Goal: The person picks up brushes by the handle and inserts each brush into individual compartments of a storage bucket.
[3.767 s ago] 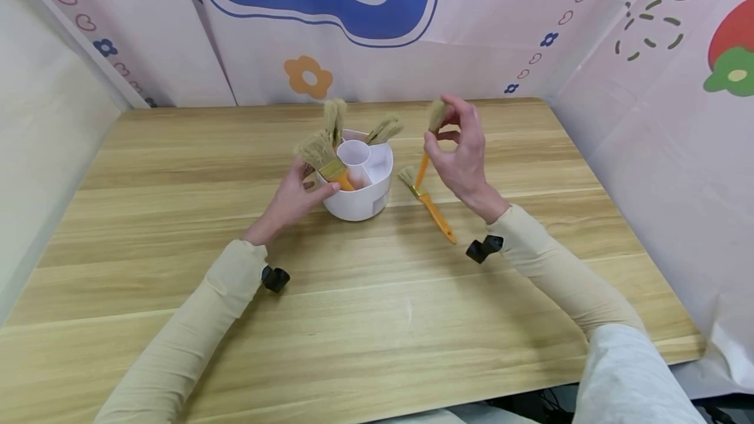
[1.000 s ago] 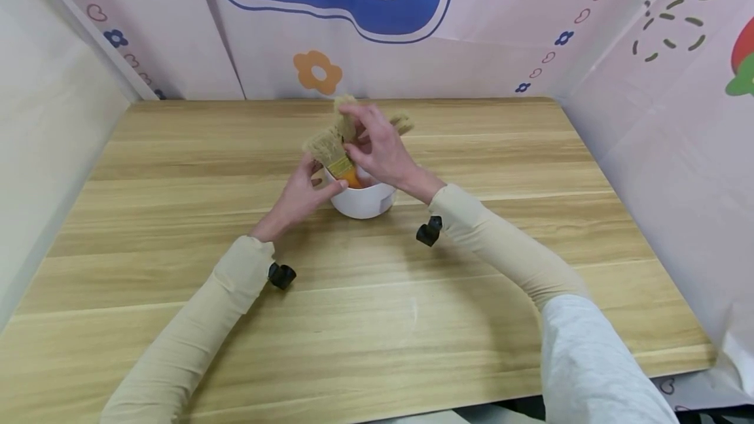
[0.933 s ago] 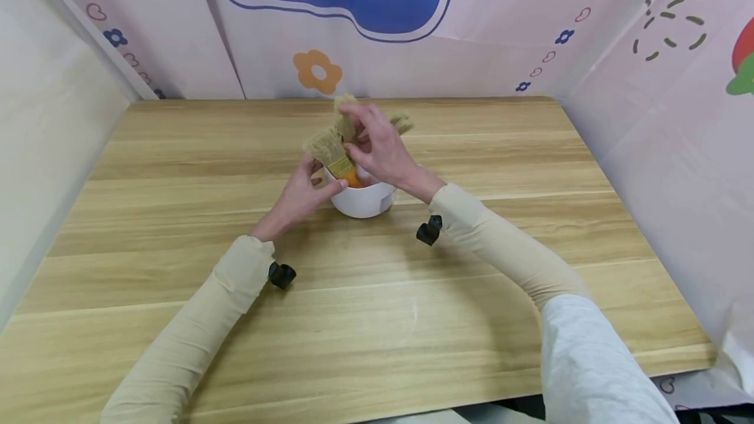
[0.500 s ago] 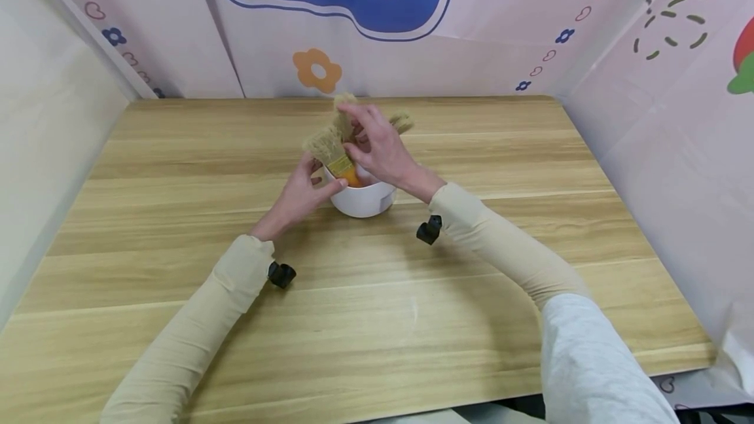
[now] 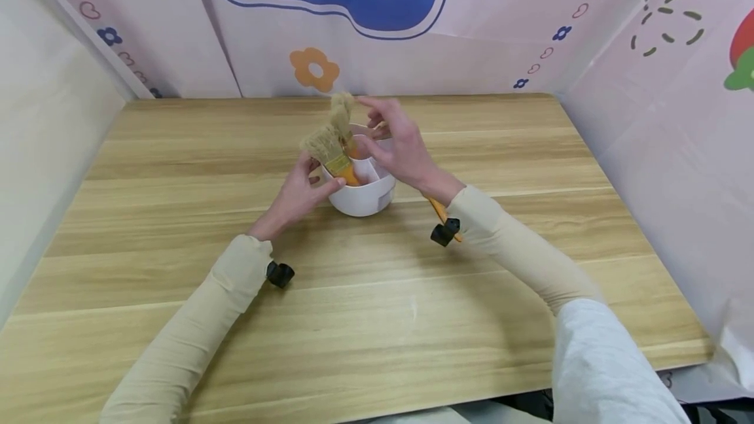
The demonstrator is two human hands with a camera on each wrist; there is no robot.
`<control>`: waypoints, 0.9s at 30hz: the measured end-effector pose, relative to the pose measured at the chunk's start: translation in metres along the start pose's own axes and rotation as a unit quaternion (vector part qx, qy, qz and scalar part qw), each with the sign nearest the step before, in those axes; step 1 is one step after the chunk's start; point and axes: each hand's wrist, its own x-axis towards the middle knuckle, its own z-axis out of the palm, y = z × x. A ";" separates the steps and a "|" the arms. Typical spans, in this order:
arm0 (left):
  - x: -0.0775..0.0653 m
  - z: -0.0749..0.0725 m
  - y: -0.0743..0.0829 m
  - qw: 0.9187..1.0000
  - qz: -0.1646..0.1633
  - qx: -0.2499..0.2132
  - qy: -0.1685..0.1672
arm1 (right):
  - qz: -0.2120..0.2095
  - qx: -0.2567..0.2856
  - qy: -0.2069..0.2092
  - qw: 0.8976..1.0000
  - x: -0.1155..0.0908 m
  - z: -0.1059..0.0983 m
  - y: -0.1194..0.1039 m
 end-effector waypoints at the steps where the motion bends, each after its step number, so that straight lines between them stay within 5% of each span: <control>1: 0.000 0.000 0.000 1.000 -0.001 -0.001 -0.001 | 0.002 0.005 0.004 1.000 -0.001 -0.003 0.001; 13: 0.002 0.001 0.000 1.000 -0.004 -0.005 0.003 | 0.037 0.051 0.074 0.995 -0.016 -0.043 0.014; 17: 0.002 0.001 0.000 1.000 -0.009 -0.004 0.004 | 0.086 0.041 0.086 0.992 -0.022 -0.054 0.022; 22: 0.003 0.001 -0.001 1.000 -0.014 -0.002 0.001 | 0.175 -0.012 0.060 0.983 -0.031 -0.061 0.034; 27: 0.003 0.002 0.000 1.000 -0.012 -0.003 0.000 | 0.257 -0.071 -0.018 0.964 -0.041 -0.061 0.047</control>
